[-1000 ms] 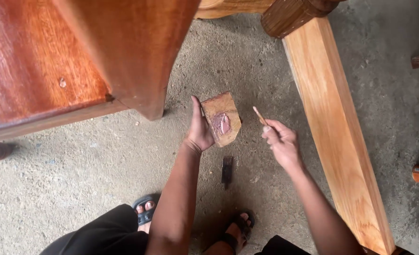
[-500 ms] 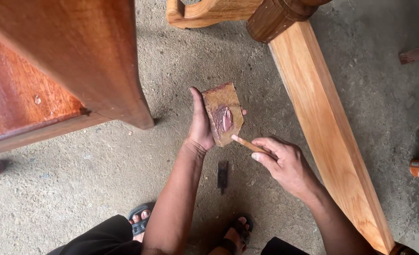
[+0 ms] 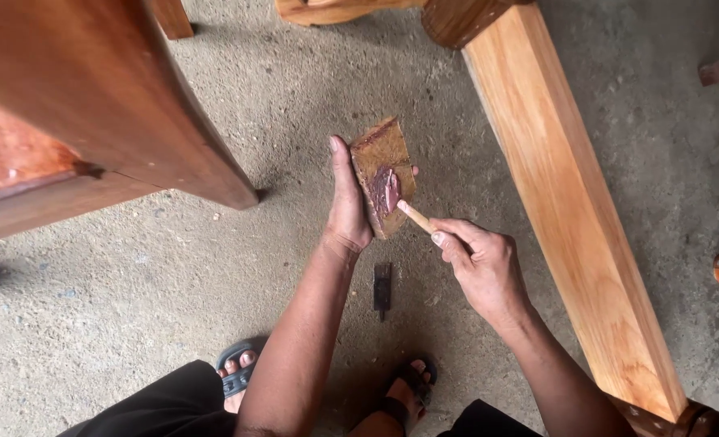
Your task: The person applies a pinkish paste to a wooden furniture leg using a small stick, smoothing it into the wood grain. They then use a small metal scraper to remove excess material from the surface.
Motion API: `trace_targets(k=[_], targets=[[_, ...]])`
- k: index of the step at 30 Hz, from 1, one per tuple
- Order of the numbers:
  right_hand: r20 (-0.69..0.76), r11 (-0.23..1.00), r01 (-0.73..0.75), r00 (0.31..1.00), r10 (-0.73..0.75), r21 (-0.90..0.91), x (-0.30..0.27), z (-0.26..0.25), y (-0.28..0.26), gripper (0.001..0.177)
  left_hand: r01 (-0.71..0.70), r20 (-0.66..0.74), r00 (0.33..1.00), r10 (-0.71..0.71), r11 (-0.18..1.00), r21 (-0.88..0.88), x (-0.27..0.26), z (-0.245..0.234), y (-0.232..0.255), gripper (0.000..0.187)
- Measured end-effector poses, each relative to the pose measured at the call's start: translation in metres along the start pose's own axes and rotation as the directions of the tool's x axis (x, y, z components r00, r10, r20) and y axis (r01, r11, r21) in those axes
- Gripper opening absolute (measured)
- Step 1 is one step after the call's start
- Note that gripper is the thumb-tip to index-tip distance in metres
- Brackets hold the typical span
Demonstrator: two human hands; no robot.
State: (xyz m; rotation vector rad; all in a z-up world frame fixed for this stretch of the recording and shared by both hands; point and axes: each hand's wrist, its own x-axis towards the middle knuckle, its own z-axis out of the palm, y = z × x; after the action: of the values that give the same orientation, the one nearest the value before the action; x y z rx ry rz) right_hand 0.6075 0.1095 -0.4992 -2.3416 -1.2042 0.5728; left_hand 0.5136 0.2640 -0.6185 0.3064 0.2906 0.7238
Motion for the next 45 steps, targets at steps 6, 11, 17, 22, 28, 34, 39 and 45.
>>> trace_targets(k=[6, 11, 17, 22, 28, 34, 39, 45], targets=[[0.021, 0.993, 0.083, 0.996, -0.085, 0.086, 0.001, 0.013, 0.022, 0.025, 0.013, -0.031, 0.999, -0.008, 0.989, 0.151, 0.004, -0.01, -0.02, 0.109], [0.087, 0.966, -0.042, 0.996, 0.021, 0.256, 0.005, 0.027, 0.045, 0.026, -0.095, -0.019, 0.993, 0.114, 0.901, 0.423, 0.0, -0.023, -0.035, 0.107], [0.14, 0.945, -0.051, 0.99, 0.006, 0.324, 0.017, 0.044, 0.07, 0.024, 0.001, -0.117, 0.992, 0.052, 0.911, 0.413, 0.006, -0.044, -0.053, 0.111], [0.317, 0.76, -0.331, 0.933, 0.173, 0.56, 0.031, 0.05, 0.088, 0.023, 0.055, -0.115, 0.993, -0.015, 0.934, 0.354, 0.008, -0.049, -0.068, 0.118], [0.066, 0.769, -0.159, 0.986, 0.151, 0.62, 0.064, 0.002, 0.074, 0.023, 0.268, -0.202, 0.956, -0.214, 0.917, 0.296, 0.036, -0.123, -0.108, 0.104], [-0.084, 0.949, -0.038, 0.994, 0.068, 0.312, 0.082, -0.052, 0.113, 0.024, -0.004, -0.104, 0.936, 0.337, 0.305, 0.952, 0.097, -0.134, -0.045, 0.039], [-0.106, 0.935, 0.237, 0.956, -0.272, -0.263, 0.123, -0.103, 0.065, 0.023, 0.576, -0.382, 0.763, 0.521, -0.282, 0.767, 0.147, -0.171, 0.012, 0.077], [0.112, 0.618, 0.385, 0.894, -0.433, -0.685, 0.187, -0.129, 0.026, 0.021, 0.644, -0.433, 0.729, 0.53, -0.317, 0.696, 0.138, -0.155, 0.018, 0.093]])
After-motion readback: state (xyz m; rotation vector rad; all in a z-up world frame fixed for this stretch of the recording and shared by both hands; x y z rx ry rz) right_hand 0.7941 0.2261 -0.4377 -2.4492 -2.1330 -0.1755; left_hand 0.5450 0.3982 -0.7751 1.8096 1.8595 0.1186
